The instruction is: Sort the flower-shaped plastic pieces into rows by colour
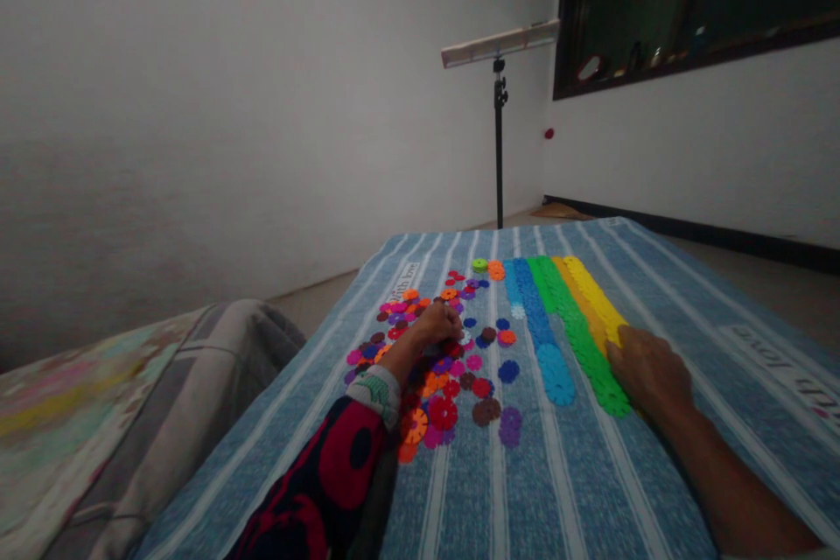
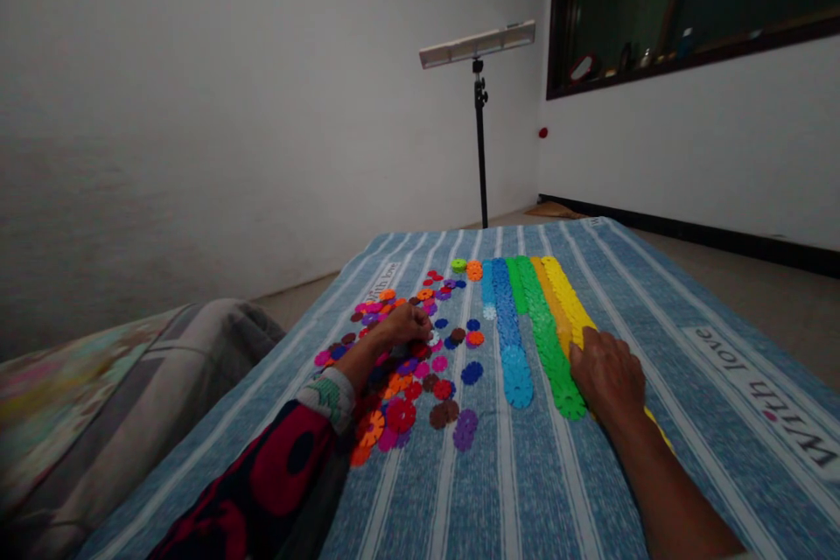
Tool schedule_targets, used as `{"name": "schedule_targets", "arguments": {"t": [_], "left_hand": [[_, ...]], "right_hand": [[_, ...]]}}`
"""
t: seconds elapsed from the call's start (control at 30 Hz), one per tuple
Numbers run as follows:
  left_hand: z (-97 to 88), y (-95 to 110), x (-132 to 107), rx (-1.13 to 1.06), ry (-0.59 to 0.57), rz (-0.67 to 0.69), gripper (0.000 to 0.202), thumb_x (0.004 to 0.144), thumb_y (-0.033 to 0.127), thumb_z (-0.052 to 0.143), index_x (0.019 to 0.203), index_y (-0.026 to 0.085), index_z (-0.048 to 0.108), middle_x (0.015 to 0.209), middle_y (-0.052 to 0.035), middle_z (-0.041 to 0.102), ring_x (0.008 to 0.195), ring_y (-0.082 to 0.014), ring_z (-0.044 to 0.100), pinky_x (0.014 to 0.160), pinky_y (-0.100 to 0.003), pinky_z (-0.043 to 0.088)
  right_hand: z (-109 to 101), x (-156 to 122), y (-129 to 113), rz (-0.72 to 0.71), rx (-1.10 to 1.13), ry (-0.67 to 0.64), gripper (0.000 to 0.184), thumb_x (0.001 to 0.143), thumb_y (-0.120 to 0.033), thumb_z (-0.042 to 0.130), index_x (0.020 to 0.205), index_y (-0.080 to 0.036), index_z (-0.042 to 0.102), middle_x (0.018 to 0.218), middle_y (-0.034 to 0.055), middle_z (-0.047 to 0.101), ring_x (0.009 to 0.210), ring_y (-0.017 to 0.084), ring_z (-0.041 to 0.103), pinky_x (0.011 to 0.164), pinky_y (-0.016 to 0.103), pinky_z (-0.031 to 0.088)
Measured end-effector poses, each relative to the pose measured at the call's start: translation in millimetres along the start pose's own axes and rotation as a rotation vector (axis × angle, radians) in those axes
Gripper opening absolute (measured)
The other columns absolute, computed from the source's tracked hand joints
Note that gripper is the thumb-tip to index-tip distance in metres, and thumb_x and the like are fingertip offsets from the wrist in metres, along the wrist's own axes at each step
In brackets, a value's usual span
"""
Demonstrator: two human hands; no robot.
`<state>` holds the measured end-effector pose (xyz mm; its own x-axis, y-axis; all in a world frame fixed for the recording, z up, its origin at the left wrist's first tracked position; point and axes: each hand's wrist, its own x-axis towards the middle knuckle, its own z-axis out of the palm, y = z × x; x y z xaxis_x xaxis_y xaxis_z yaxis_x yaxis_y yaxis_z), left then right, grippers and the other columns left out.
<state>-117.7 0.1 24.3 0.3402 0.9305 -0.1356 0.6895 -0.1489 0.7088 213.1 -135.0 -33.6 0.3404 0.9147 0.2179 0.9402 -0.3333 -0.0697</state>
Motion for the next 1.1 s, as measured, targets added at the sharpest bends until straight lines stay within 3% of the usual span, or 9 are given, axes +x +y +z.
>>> {"name": "schedule_targets", "arguments": {"t": [0.17,0.37,0.47,0.57,0.77,1.1], "left_hand": [[-5.8,-1,-3,-0.064,-0.052,-0.058,0.016,0.052,0.021,0.068,0.051,0.015,0.053,0.046,0.0036,0.052,0.048,-0.0085,0.048,0.047,-0.02,0.036],[-12.1,8,5,-0.042,-0.008,-0.027,0.013,0.057,0.016,0.063,0.053,0.015,0.052,0.047,0.0053,0.051,0.047,-0.0067,0.045,0.048,-0.019,0.036],[2.3,26,13,-0.04,0.01,0.067,0.011,0.061,0.015,0.062,0.054,0.015,0.054,0.049,0.0044,0.051,0.051,-0.0073,0.047,0.05,-0.018,0.038],[27.8,45,26,0.009,0.057,0.145,0.004,0.064,0.012,0.061,0.06,0.013,0.061,0.054,0.0033,0.055,0.055,-0.0084,0.05,0.053,-0.019,0.04],[69.7,64,55,0.162,0.14,0.144,0.012,0.072,0.009,0.06,0.074,0.012,0.072,0.068,-0.0003,0.066,0.066,-0.0107,0.057,0.063,-0.02,0.044],[82.7,73,66,0.283,0.151,0.095,0.017,0.074,0.01,0.063,0.085,0.012,0.077,0.081,-0.0071,0.073,0.079,-0.0172,0.065,0.073,-0.025,0.048]], "right_hand": [[-1,0,0,-0.011,0.006,0.011,0.025,0.096,-0.034,0.045,0.097,-0.015,0.061,0.095,0.0122,0.067,0.091,0.028,0.063,0.069,0.033,0.041],[-4,-1,-1,-0.011,0.005,0.011,0.023,0.095,-0.033,0.047,0.096,-0.014,0.061,0.093,0.0131,0.067,0.09,0.029,0.063,0.068,0.033,0.04],[-5,0,-1,-0.01,0.003,0.014,0.022,0.095,-0.032,0.047,0.095,-0.015,0.061,0.093,0.0129,0.067,0.09,0.028,0.063,0.068,0.033,0.04],[-7,0,-2,-0.001,-0.002,0.0,0.023,0.095,-0.033,0.047,0.096,-0.015,0.061,0.092,0.0131,0.067,0.089,0.028,0.064,0.067,0.032,0.04],[-10,-1,-5,0.006,-0.016,-0.01,0.026,0.097,-0.035,0.044,0.099,-0.015,0.061,0.091,0.0122,0.066,0.089,0.027,0.063,0.066,0.032,0.04],[-10,-2,-4,0.003,0.002,-0.003,0.024,0.097,-0.034,0.044,0.097,-0.016,0.06,0.094,0.0117,0.066,0.093,0.027,0.062,0.068,0.033,0.04]]}}
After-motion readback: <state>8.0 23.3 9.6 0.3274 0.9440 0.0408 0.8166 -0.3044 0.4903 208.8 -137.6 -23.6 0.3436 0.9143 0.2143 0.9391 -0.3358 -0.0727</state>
